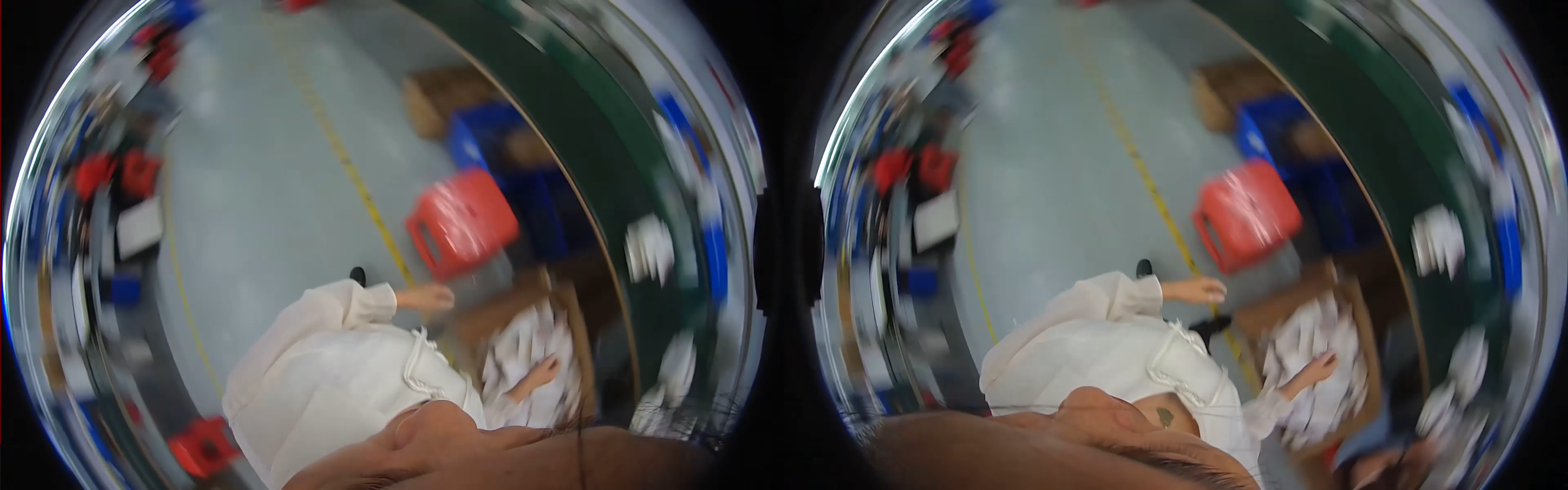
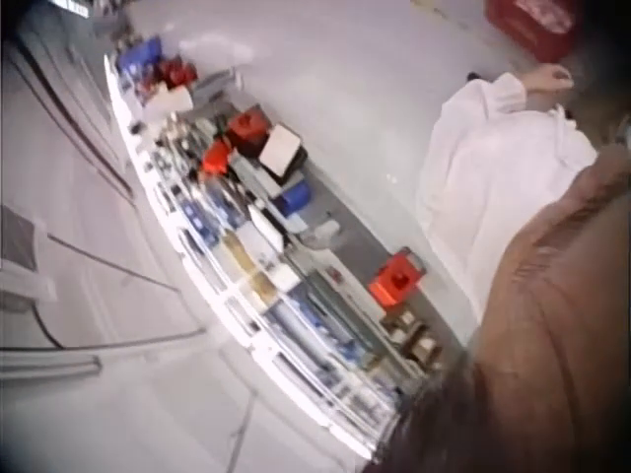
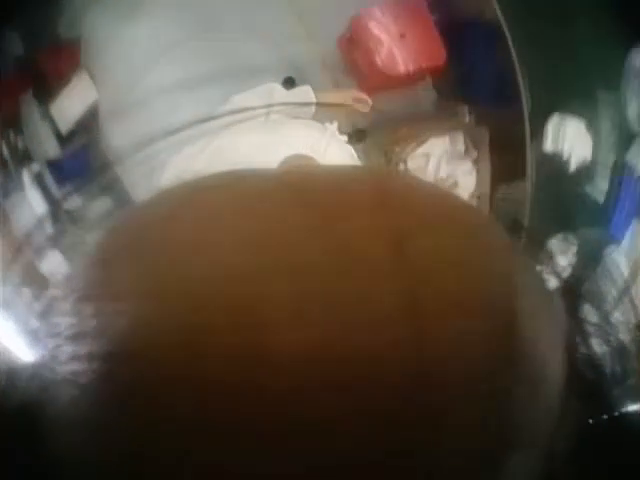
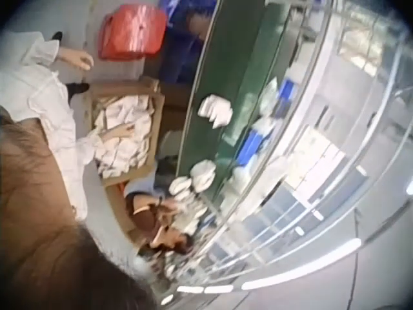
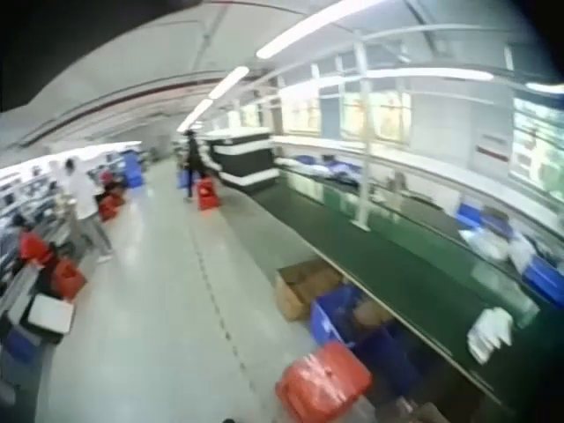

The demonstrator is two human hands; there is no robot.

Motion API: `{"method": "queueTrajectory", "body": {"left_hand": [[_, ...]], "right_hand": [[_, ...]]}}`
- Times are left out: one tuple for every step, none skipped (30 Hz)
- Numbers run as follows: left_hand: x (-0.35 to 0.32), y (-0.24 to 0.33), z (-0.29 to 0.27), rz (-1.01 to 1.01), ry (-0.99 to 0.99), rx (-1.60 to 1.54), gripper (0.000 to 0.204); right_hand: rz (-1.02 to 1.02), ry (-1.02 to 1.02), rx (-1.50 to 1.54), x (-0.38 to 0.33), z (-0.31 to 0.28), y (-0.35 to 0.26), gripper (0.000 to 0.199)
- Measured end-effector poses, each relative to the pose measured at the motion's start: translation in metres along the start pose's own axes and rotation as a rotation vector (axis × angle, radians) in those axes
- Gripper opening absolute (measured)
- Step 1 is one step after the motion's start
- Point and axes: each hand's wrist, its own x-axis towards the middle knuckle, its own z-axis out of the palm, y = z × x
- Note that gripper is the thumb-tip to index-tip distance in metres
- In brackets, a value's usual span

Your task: Assembling electronic components on a production line.

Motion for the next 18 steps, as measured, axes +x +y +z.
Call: {"method": "queueTrajectory", "body": {"left_hand": [[-0.026, -0.005, -0.025, -0.113, 0.054, -0.119, 0.048], [-0.041, -0.002, -0.048, -0.199, 0.07, -0.217, 0.048], [-0.071, -0.01, -0.073, -0.297, 0.139, -0.337, 0.047], [-0.102, -0.029, -0.092, -0.282, 0.28, -0.395, 0.047], [-0.128, -0.048, -0.116, -0.257, 0.377, -0.433, 0.047], [-0.154, -0.06, -0.139, -0.291, 0.481, -0.493, 0.044], [-0.181, -0.076, -0.159, -0.285, 0.533, -0.495, 0.044], [-0.2, -0.09, -0.167, -0.308, 0.703, -0.597, 0.042], [-0.215, -0.102, -0.174, -0.329, 0.868, -0.702, 0.04], [-0.235, -0.112, -0.187, -0.324, 0.899, -0.706, 0.04], [-0.254, -0.122, -0.199, -0.31, 1.026, -0.778, 0.041], [-0.271, -0.13, -0.21, -0.295, 1.147, -0.853, 0.041], [-0.288, -0.136, -0.22, -0.291, 1.165, -0.861, 0.041], [-0.304, -0.139, -0.23, -0.3, 1.239, -0.915, 0.039], [-0.315, -0.142, -0.247, -0.31, 1.266, -0.957, 0.038], [-0.321, -0.148, -0.262, -0.297, 1.271, -0.967, 0.038], [-0.328, -0.155, -0.274, -0.275, 1.27, -1.042, 0.038], [-0.337, -0.161, -0.285, -0.252, 1.275, -1.107, 0.038]], "right_hand": [[0.106, -0.35, 0.101, 0.004, 0.057, 0.0, 0.03], [-0.143, -0.348, 0.11, -0.012, 0.111, 0.002, 0.026], [-0.029, -0.644, 0.271, -0.054, 0.154, -0.07, 0.024], [-0.256, -0.848, 0.258, -0.088, 0.201, -0.119, 0.024], [-0.469, -0.999, 0.248, -0.124, 0.242, -0.162, 0.024], [-0.566, -1.114, 0.234, -0.165, 0.28, -0.2, 0.025], [-0.659, -1.226, 0.203, -0.201, 0.306, -0.229, 0.025], [-0.708, -1.387, 0.157, -0.226, 0.332, -0.253, 0.026], [-0.753, -1.543, 0.102, -0.247, 0.358, -0.27, 0.027], [-0.776, -1.563, 0.107, -0.269, 0.381, -0.282, 0.027], [-0.822, -1.673, -0.019, -0.288, 0.402, -0.292, 0.028], [-0.863, -1.775, -0.154, -0.306, 0.422, -0.299, 0.03], [-0.879, -1.788, -0.16, -0.318, 0.442, -0.298, 0.03], [-1.053, -1.761, -0.287, -0.327, 0.465, -0.297, 0.033], [-1.191, -1.69, -0.412, -0.326, 0.489, -0.289, 0.035], [-1.128, -1.711, -0.504, -0.321, 0.522, -0.277, 0.036], [-1.063, -1.735, -0.601, -0.316, 0.549, -0.267, 0.037], [-0.904, -1.734, -0.687, -0.318, 0.564, -0.266, 0.033]]}}
